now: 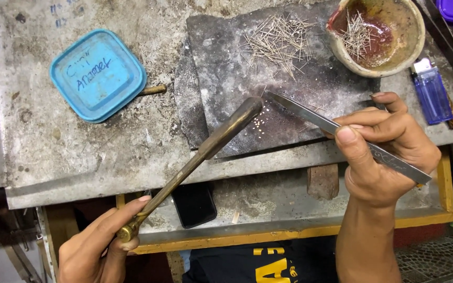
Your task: The person uses a soldering iron and tweezers to heat and join small metal wires on a workbench. The person repeatedly picks up individual wires, applies heat with the soldering iron, and places them back on the surface.
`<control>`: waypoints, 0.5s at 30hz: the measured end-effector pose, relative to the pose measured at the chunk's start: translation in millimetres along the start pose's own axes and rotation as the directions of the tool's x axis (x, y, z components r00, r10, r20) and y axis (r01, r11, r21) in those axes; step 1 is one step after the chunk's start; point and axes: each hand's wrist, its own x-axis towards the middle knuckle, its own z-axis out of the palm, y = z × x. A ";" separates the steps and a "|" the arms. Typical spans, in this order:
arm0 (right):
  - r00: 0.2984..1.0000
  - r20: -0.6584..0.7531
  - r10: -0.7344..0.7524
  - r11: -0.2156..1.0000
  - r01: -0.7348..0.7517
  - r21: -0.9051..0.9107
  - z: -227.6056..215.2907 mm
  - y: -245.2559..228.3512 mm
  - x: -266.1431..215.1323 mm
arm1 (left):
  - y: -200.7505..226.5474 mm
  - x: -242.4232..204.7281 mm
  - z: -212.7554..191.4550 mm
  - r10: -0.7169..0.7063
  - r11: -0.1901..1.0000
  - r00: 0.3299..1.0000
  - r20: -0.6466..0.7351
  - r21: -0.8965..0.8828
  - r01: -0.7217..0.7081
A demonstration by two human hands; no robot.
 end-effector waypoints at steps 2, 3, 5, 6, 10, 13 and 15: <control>1.000 -0.008 -0.006 1.000 0.006 0.000 0.3 0.7 0.4 | 0.8 1.9 0.3 0.050 0.999 0.999 -0.013 -0.015 -0.050; 1.000 -0.010 -0.007 1.000 0.007 -0.001 0.7 -0.8 0.7 | 2.8 2.0 0.4 0.052 0.999 0.999 -0.013 -0.015 -0.052; 1.000 -0.002 0.003 1.000 -0.003 0.000 1.6 -3.7 1.5 | 6.7 2.8 0.9 0.025 1.000 0.999 -0.024 -0.016 -0.026; 1.000 -0.001 0.005 1.000 -0.005 0.001 1.4 -2.6 0.8 | 5.8 2.0 0.9 0.023 1.000 0.999 -0.023 -0.016 -0.024; 1.000 -0.003 -0.001 1.000 0.001 0.009 0.5 -0.2 0.0 | 1.2 0.1 0.7 0.039 0.999 0.999 -0.025 0.016 -0.039; 1.000 0.000 -0.005 1.000 0.005 0.006 0.4 -0.8 1.1 | -5.0 1.1 0.7 0.081 0.997 0.996 -0.022 0.016 -0.081; 1.000 0.002 0.002 1.000 -0.002 0.010 1.1 -0.7 1.0 | -4.5 0.5 0.3 0.102 0.995 0.995 -0.019 0.015 -0.102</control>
